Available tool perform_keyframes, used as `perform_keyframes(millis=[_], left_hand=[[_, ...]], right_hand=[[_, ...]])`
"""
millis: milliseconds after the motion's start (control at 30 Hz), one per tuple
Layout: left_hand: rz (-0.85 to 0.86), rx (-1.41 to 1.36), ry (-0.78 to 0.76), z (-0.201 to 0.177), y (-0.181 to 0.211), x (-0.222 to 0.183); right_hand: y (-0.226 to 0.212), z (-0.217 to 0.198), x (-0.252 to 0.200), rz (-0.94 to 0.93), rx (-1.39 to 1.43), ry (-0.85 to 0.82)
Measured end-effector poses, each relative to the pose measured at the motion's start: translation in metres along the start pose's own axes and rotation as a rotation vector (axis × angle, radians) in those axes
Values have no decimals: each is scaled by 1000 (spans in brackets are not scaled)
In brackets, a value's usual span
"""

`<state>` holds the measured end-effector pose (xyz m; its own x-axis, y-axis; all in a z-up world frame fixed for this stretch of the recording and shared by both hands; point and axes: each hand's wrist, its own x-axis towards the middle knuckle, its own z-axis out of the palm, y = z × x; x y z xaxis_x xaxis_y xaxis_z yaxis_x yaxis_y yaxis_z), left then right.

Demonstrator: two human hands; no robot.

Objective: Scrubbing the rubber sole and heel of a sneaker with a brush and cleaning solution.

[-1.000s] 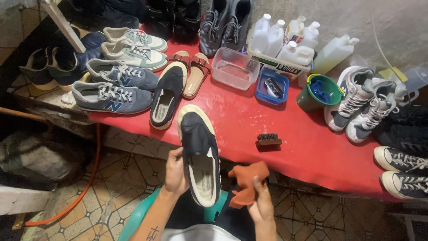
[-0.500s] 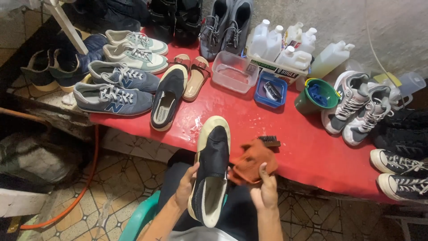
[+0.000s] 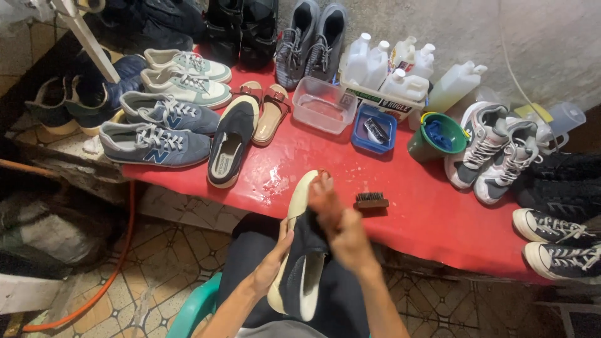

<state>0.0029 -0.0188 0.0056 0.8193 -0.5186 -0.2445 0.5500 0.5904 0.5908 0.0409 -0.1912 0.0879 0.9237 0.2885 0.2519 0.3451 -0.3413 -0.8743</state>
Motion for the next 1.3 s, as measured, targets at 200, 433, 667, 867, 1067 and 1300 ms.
perform_keyframes(millis=[200, 433, 667, 867, 1067, 1300], left_hand=[[-16, -73, 165, 13, 18, 4], [-27, 69, 106, 3, 20, 7], [-143, 180, 20, 8, 21, 6], [-21, 372, -17, 12, 24, 14], [135, 293, -103, 14, 42, 10], [-121, 639, -99, 1, 35, 3]], right_hand=[[-11, 7, -23, 105, -19, -129], [27, -11, -55, 197, 345, -54], [47, -30, -34, 404, 294, 571], [-2, -13, -1, 22, 0, 11], [-5, 4, -15, -327, -288, -216], [41, -22, -1, -523, -307, -118]])
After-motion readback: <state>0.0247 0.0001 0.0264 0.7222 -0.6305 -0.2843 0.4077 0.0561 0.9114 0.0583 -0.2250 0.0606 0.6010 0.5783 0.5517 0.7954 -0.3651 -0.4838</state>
